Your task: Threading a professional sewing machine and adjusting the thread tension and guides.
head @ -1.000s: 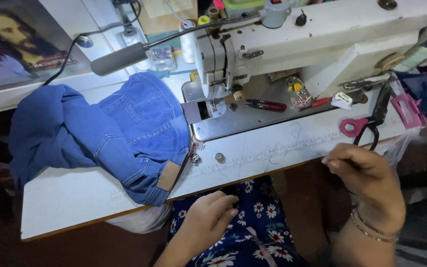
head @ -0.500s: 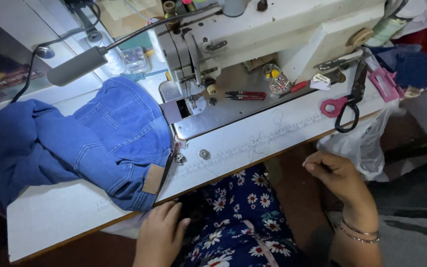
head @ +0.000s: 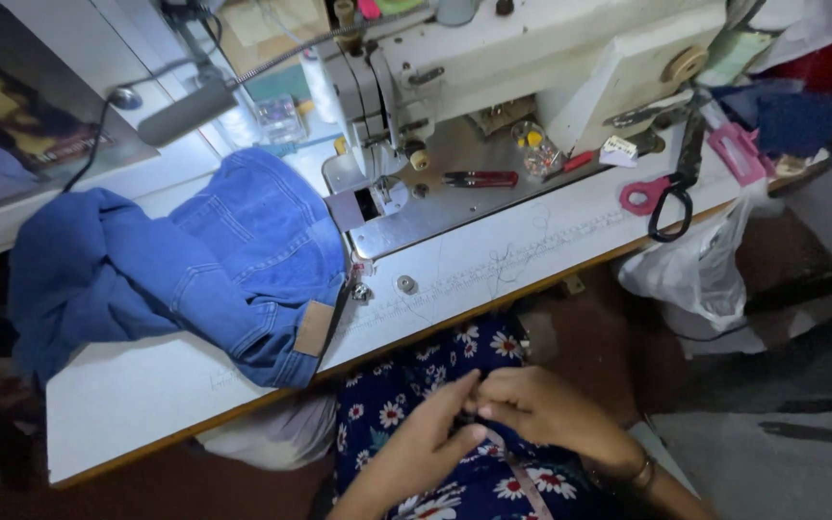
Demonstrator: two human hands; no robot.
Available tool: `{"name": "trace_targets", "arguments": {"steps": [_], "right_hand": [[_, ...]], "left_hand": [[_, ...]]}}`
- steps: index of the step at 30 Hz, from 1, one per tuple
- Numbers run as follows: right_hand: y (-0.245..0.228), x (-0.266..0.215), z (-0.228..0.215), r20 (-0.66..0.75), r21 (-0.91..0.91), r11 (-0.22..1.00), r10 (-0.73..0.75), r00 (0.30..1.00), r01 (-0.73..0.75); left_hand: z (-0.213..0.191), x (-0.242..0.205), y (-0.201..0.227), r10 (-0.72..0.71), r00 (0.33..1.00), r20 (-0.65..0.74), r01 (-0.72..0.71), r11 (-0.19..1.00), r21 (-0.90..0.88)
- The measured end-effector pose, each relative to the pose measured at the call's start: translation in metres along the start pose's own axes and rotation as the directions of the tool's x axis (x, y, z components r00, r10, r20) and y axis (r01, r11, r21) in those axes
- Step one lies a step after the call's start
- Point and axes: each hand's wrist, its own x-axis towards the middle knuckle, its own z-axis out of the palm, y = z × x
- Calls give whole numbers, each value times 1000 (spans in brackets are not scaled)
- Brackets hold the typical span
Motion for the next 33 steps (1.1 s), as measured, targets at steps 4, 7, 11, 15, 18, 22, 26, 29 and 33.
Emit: {"name": "trace_targets", "arguments": {"steps": [4,7,11,15,18,22,26,29,33], "right_hand": [[5,-4,7,-25,11,1000,-2,1000,3],[12,-8,9,-80,-30,999,16,997,-18],[12,-6,4,-123,-28,998,-56,991,53],[17,-3,3,-116,6,1000,-26,993,27],[20,-1,4,-34,38,999,21,999,-20],[43,-3,14,59,45,992,116,992,-118],[55,-13,5,79,39,978,202,976,-205],[64,-23,0,14,92,965,246,969,-246],[59,-27,-4,-65,41,915,402,913,-400]], "left_hand": [[8,8,1,-120,989,83,130,983,-128],[8,8,-5,-250,967,44,253,933,-256],[11,9,-19,-213,975,-64,194,956,-219],[10,10,-20,-212,972,-98,190,962,-198],[11,5,-23,-230,963,-137,198,957,-214],[11,-2,-34,-189,956,-222,161,977,-139],[14,-5,-50,-278,926,-256,229,951,-206],[17,-8,-56,-273,916,-294,213,952,-221],[17,-18,-57,-177,906,-385,132,981,-139]]}}
